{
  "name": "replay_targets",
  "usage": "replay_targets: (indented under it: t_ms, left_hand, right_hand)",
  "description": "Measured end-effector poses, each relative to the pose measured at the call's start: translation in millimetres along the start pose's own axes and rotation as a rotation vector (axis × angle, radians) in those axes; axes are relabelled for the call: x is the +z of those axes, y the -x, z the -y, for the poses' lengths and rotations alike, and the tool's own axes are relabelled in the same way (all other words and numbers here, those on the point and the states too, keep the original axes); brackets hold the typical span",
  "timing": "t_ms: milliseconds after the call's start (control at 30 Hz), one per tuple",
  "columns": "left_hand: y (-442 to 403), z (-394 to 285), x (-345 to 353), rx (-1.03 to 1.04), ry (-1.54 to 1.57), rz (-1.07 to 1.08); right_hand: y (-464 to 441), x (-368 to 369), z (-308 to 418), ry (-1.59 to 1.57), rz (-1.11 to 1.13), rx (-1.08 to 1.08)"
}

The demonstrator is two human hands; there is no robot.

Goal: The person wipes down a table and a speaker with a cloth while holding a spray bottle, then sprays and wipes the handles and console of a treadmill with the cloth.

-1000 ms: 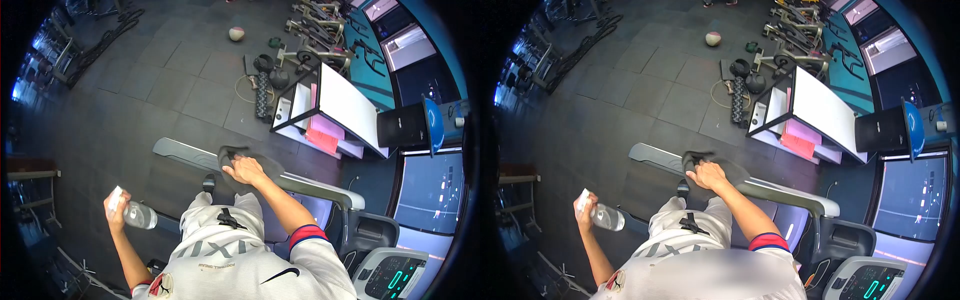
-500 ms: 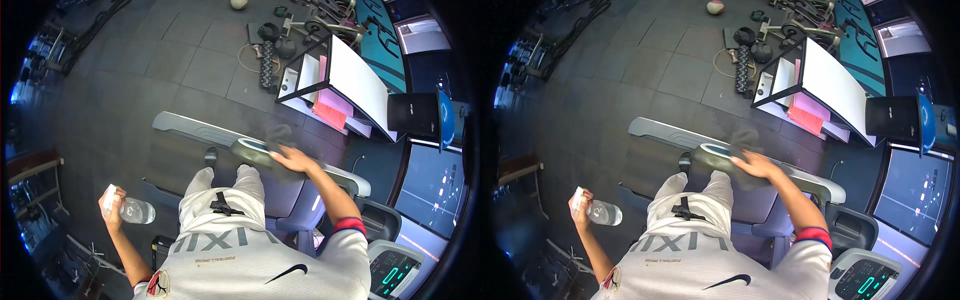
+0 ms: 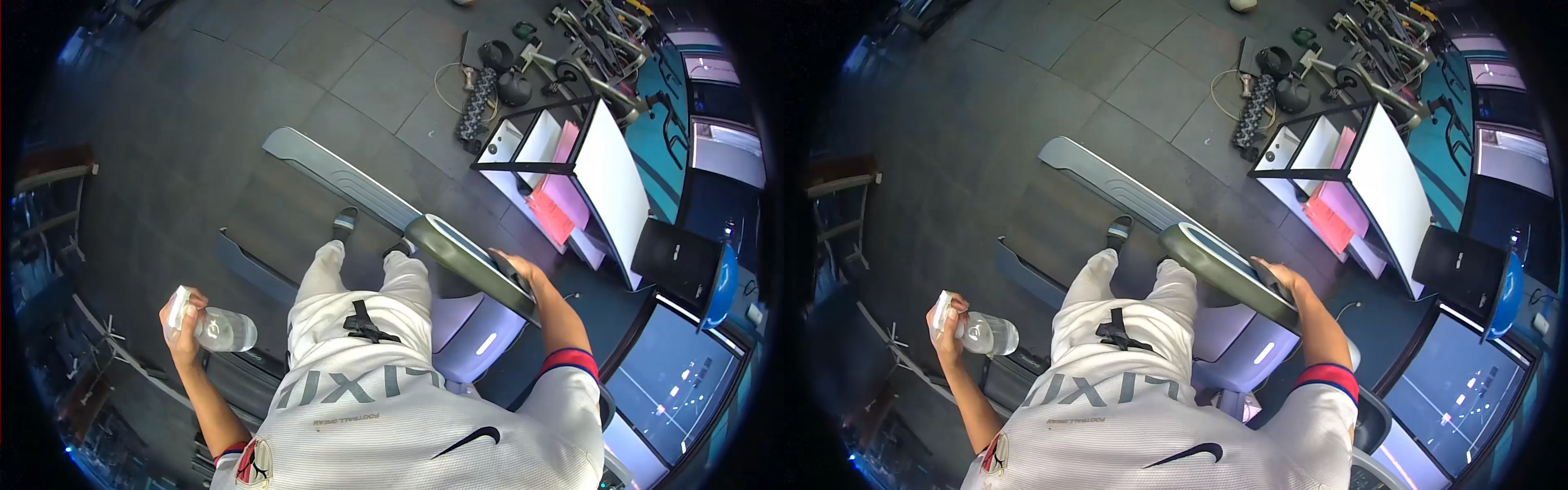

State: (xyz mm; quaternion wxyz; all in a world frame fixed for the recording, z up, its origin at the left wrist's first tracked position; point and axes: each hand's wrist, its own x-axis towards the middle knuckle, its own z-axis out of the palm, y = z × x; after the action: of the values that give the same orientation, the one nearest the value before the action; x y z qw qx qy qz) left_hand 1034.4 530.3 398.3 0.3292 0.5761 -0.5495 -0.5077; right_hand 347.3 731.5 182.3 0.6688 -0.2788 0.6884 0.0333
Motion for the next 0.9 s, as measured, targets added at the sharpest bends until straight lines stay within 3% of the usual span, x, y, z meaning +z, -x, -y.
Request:
replay_targets:
  t_ms: [100, 200, 300, 333, 400, 467, 700, 800, 833, 900]
  left_hand:
    - [-3, 0, -1, -0.012, 0.007, 0.068]
    - [-15, -1, 5, 0.053, 0.032, 0.116]
    - [-41, -17, 22, 0.124, 0.035, 0.234]
    - [-49, -19, 27, 0.147, 0.037, 0.241]
    - [-67, -29, 37, 0.163, 0.061, 0.300]
    - [-79, -33, 39, 0.192, 0.083, 0.342]
    - [-92, -18, 27, 0.171, 0.100, 0.340]
    - [-89, -15, 21, 0.164, 0.040, 0.301]
    - [-89, -19, 20, 0.170, 0.003, 0.312]
    - [-88, -25, 20, 0.183, -0.061, 0.340]
  right_hand:
    - [-6, 15, 41, 0.008, 0.025, -0.051]
    - [-20, 51, 183, 0.013, -0.007, -0.211]
    - [11, 86, 292, 0.598, -0.165, -0.288]
    - [31, 94, 303, 0.626, -0.285, -0.274]
    - [55, 116, 288, 0.648, -0.533, -0.310]
    - [83, 135, 249, 0.587, -0.919, -0.573]
    - [155, 127, 55, 0.701, -1.124, -0.418]
    - [134, 132, 56, 0.650, -1.240, -0.341]
    - [116, 141, 78, 0.575, -1.283, -0.276]
    - [101, 148, 176, 0.496, -1.312, -0.380]
